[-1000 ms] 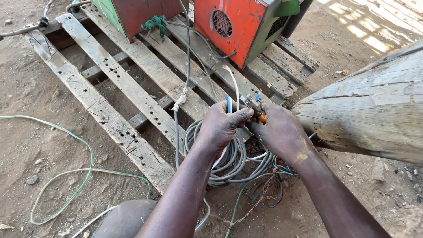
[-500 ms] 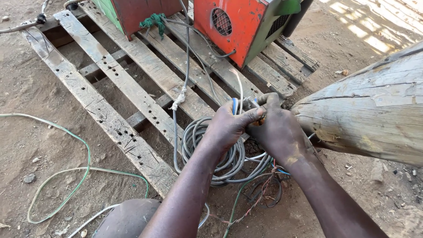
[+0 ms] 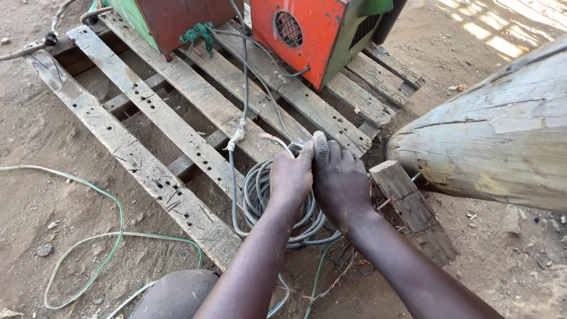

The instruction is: Stripping insulation from electrical wires using pliers and twisting the copper ends together to create connections.

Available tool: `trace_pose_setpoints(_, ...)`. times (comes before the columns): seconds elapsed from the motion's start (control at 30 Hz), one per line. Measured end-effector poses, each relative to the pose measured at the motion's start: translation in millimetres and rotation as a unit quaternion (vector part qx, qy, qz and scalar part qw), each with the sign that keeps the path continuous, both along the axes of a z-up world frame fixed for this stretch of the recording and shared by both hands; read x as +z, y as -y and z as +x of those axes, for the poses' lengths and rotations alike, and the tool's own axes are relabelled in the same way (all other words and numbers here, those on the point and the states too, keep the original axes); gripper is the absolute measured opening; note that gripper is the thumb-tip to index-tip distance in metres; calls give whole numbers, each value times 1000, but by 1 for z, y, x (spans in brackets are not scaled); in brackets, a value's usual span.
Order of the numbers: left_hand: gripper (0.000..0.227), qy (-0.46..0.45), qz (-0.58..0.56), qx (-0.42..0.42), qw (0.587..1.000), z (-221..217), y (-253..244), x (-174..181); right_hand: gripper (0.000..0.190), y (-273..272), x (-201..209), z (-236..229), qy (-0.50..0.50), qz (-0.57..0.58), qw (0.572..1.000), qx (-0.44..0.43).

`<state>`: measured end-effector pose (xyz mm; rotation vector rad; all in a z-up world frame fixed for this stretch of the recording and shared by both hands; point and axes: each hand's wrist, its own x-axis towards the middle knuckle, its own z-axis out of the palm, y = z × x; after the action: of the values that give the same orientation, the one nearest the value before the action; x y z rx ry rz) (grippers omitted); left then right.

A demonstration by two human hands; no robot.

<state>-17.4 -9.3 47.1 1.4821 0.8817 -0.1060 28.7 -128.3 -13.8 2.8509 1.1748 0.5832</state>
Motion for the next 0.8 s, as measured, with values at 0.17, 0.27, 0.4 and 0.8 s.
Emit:
trace_pose_setpoints(0.17,43,-3,-129,78,989,17,25,-58,56,11,-47,38,-45,-63,996,-46)
trace_pose_setpoints(0.27,47,0,-208,130,969,25,33,-72,45,-2,-95,59,-37,-93,993,-57)
trace_pose_setpoints(0.4,45,-41,-260,224,938,49,37,-119,37,-27,-88,57,-132,-127,980,-75)
trace_pose_setpoints(0.8,42,-14,-214,290,933,5,19,-90,38,-50,-112,36,-99,-210,972,38)
